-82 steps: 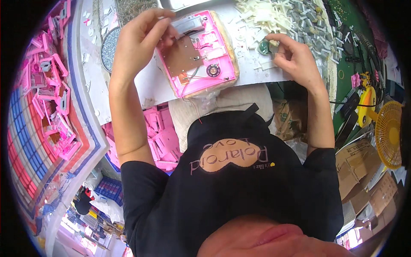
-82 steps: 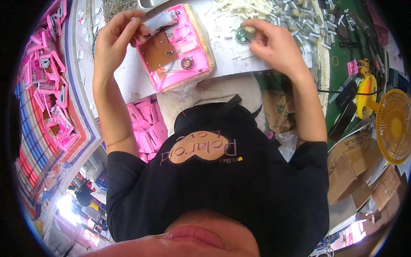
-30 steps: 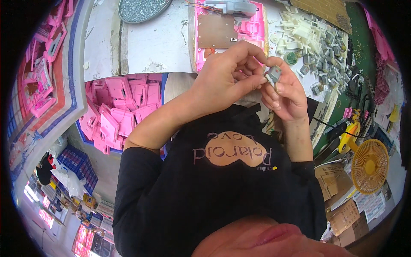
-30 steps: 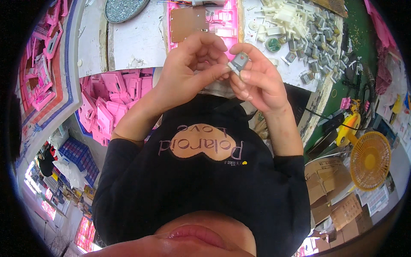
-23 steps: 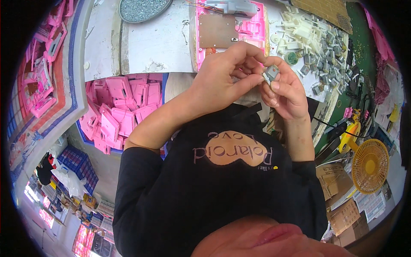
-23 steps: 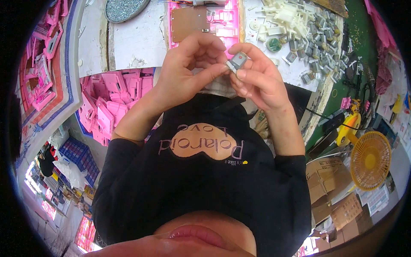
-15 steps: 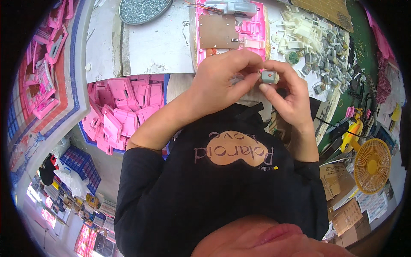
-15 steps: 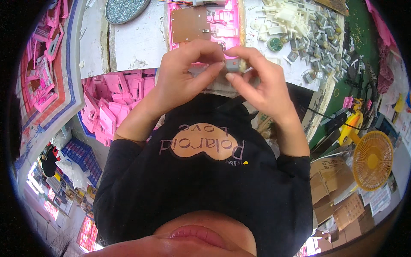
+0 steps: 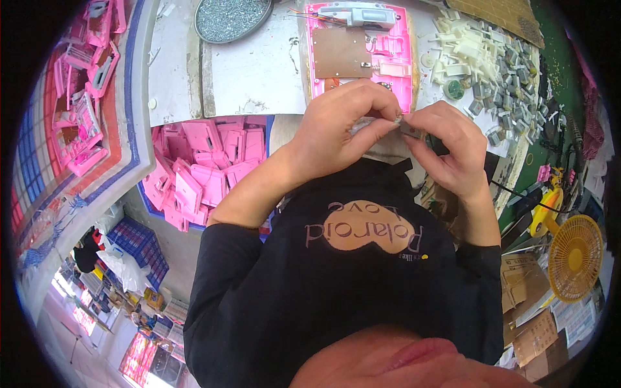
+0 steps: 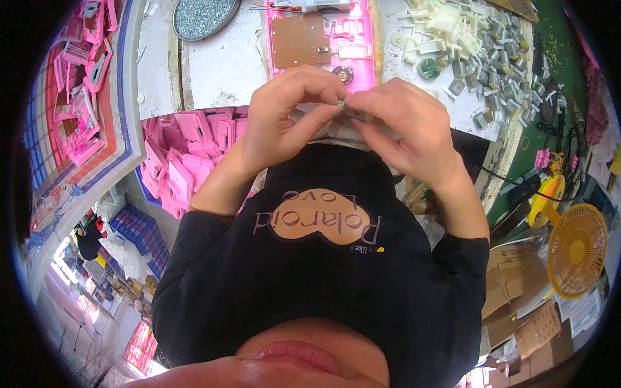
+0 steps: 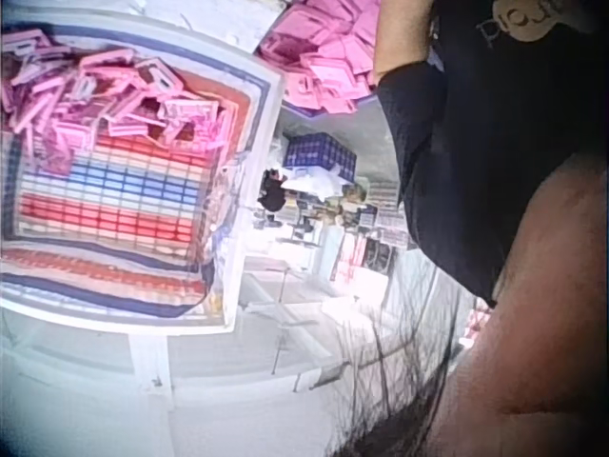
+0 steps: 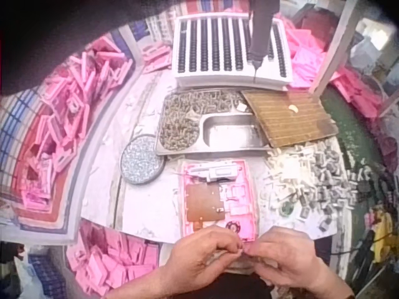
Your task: Assembling and soldering electronic components into a pink toy housing.
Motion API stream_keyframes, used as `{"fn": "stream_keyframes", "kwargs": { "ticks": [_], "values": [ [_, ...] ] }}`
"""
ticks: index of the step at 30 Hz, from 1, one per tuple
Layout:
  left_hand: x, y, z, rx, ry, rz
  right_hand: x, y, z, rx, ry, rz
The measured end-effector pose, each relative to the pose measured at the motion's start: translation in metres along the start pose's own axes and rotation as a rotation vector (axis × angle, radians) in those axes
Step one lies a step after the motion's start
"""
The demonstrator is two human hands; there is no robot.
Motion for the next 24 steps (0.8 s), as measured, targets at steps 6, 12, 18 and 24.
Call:
{"fn": "stream_keyframes", "kwargs": {
  "ticks": [6, 12, 18, 24],
  "values": [
    [0.0, 0.001, -0.002, -0.119, 0.028, 0.027, -0.003, 0.003, 0.0, 0.07, 0.053, -0.004],
    [-0.01, 0.028, 0.018, -0.049, 0.012, -0.095, -0.002, 0.007, -0.005, 0.136, 0.05, 0.029],
    [-0.034, 0.075, 0.043, -0.964, -0.155, -0.371, 0.002, 0.037, -0.042, 0.115, -0.119, -0.1],
    [-0.015, 0.059, 0.046, -0.874, -0.173, -0.287, -0.026, 0.032, -0.094, 0.297, -0.142, -0.058]
  ]
}}
Point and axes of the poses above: each hand's wrist, its own x-axis away from the middle knuckle, its own y-axis out of the back of the hand, z = x × y, the point moved 10 cm from there along -x, towards the middle knuckle, and after that the axes turned 4 degrees about y, right-handed, at the moved point
